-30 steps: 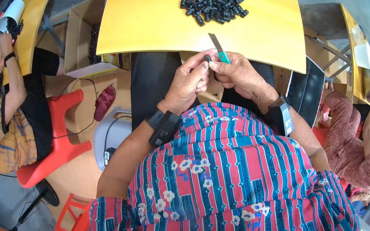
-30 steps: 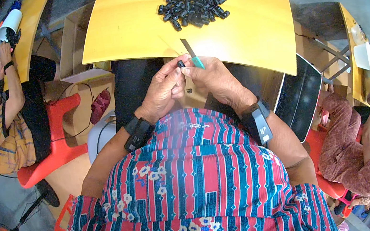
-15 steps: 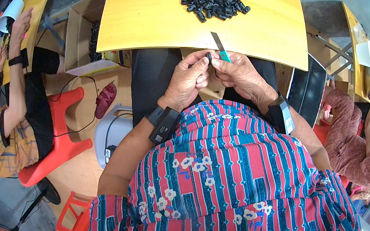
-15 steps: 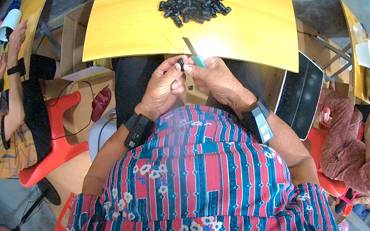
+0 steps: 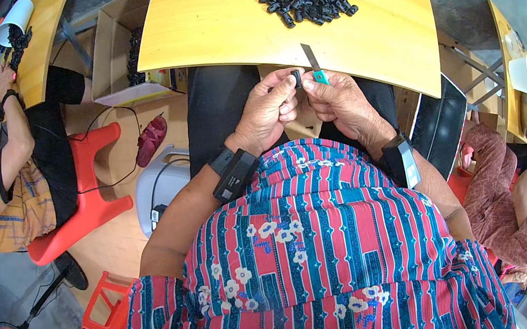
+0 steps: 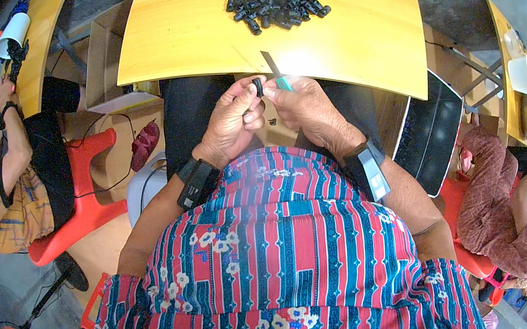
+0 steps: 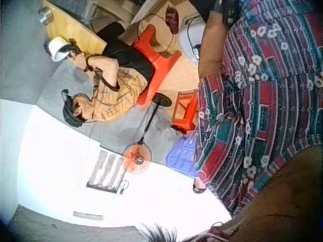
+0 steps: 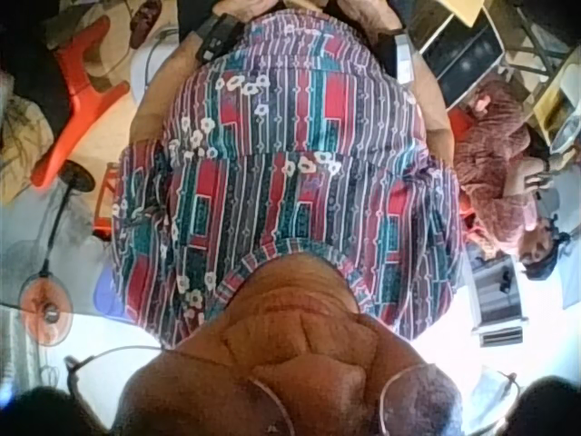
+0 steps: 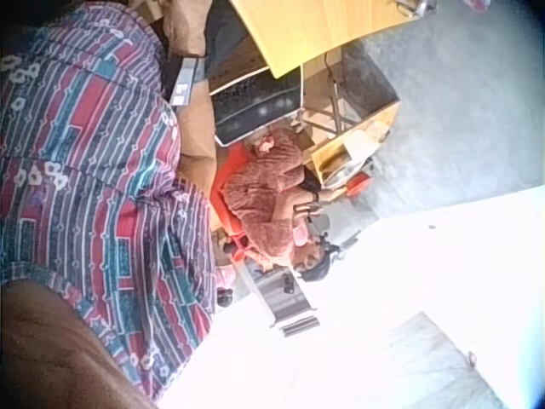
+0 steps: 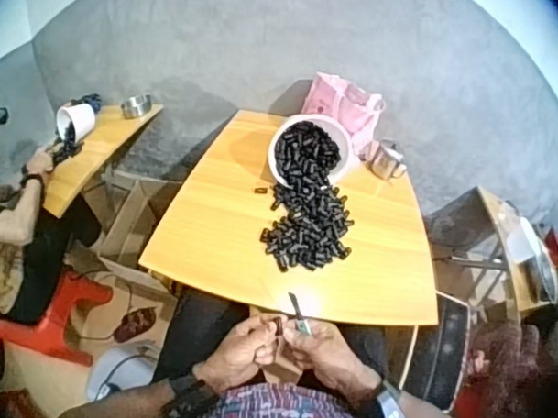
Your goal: Assembling small black plastic parts using a hand tool.
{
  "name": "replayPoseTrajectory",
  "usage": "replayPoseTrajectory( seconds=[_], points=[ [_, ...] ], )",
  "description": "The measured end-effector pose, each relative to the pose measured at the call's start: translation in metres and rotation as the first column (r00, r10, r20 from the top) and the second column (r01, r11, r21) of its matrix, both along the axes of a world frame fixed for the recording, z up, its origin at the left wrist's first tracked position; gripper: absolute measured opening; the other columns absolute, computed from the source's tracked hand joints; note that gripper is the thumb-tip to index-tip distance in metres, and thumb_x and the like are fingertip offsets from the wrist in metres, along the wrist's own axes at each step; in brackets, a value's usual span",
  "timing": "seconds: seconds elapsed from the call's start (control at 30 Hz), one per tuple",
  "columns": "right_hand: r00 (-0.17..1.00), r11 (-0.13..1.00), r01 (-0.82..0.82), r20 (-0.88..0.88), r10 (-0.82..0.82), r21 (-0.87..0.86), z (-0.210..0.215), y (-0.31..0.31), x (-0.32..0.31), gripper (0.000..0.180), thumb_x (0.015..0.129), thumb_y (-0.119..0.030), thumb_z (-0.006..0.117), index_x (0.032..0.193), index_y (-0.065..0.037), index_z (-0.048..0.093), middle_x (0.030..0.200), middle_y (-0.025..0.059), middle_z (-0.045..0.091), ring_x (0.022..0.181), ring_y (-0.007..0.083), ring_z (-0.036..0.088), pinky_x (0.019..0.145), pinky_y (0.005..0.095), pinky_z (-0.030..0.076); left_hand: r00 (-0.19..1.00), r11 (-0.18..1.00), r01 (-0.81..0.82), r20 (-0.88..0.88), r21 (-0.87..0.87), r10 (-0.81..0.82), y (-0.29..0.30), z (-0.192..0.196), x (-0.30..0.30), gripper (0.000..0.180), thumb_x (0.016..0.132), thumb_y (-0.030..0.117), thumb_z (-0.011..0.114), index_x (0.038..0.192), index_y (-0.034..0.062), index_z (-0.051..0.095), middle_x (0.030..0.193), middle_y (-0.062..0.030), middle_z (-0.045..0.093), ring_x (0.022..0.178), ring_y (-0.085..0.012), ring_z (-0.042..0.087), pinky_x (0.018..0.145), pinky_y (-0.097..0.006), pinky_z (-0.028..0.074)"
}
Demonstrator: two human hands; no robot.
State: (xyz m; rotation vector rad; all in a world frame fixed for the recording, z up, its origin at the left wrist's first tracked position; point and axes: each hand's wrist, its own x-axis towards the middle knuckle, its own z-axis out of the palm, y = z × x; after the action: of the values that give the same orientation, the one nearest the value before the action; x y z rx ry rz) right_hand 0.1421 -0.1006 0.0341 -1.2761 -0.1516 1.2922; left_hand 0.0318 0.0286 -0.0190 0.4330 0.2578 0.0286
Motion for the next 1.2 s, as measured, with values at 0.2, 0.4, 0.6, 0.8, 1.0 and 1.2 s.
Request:
replayPoseTrajectory(
  seconds=[0.2,0.4,0.6,0.8,1.0,1.2],
  points=[
    [0.996,0.998,0.064,0.062,-0.062,-0.024,-0.004,0.000,-0.003,0.013,0.086,-0.018,0.066,0.093,-0.009,0.060,0.061,-0.0089,0.045,0.046,0.0017,0.034,0.040,0.0199,0.023,0.999,0.998,0.001,-0.039,0.057,0.001,-0.001,0.003,0.000,0.021,0.094,0.018,0.054,0.112,0.0070,0.056,0.081,0.0040,0.053,0.057,-0.0021,0.039,0.050,-0.016,0.034],
    [0.999,0.999,0.049,0.020,-0.049,-0.005,-0.004,-0.003,0.000,0.015,0.084,-0.022,0.068,0.088,-0.010,0.061,0.061,-0.0089,0.046,0.046,0.0014,0.034,0.040,0.0198,0.023,1.000,0.993,0.026,-0.021,0.117,-0.023,0.000,0.001,0.001,0.022,0.093,0.016,0.055,0.112,0.0061,0.057,0.082,0.0037,0.053,0.057,-0.0019,0.038,0.050,-0.017,0.033],
    [0.998,0.999,0.032,0.048,-0.033,0.020,-0.001,-0.003,0.001,0.022,0.087,-0.030,0.065,0.082,-0.010,0.059,0.058,-0.0092,0.042,0.044,0.0015,0.031,0.039,0.0198,0.021,1.000,0.977,0.020,-0.022,0.213,-0.016,-0.003,0.002,-0.001,0.022,0.093,0.015,0.056,0.113,0.0060,0.057,0.084,0.0030,0.053,0.059,-0.0021,0.039,0.050,-0.017,0.033],
    [1.000,0.999,0.009,-0.027,-0.008,0.044,-0.006,-0.005,0.000,0.020,0.087,-0.028,0.065,0.085,-0.008,0.060,0.058,-0.0097,0.042,0.045,0.0010,0.031,0.039,0.0192,0.020,1.000,0.992,0.022,0.008,0.125,-0.023,-0.004,0.001,-0.002,0.024,0.093,0.017,0.055,0.115,0.0076,0.056,0.085,0.0033,0.053,0.060,-0.0022,0.040,0.051,-0.016,0.034],
    [0.990,0.991,0.102,0.085,-0.109,0.084,0.008,0.001,-0.010,0.016,0.082,-0.015,0.071,0.086,-0.003,0.062,0.066,-0.0028,0.055,0.059,0.0062,0.050,0.051,0.0217,0.040,1.000,0.998,0.010,0.001,0.070,-0.010,-0.005,0.005,-0.003,0.025,0.094,0.019,0.053,0.116,0.0083,0.055,0.079,0.0051,0.048,0.059,-0.0018,0.039,0.051,-0.015,0.034],
    [0.746,0.990,0.134,0.661,-0.076,-0.038,-0.003,0.002,-0.010,0.016,0.077,-0.013,0.074,0.080,-0.001,0.063,0.070,0.0029,0.062,0.065,0.0093,0.056,0.060,0.0254,0.047,0.998,0.997,-0.020,-0.056,0.076,0.025,-0.007,0.008,-0.003,0.023,0.094,0.020,0.055,0.112,0.0072,0.056,0.073,0.0056,0.046,0.056,-0.0013,0.038,0.048,-0.015,0.034]
  ],
)
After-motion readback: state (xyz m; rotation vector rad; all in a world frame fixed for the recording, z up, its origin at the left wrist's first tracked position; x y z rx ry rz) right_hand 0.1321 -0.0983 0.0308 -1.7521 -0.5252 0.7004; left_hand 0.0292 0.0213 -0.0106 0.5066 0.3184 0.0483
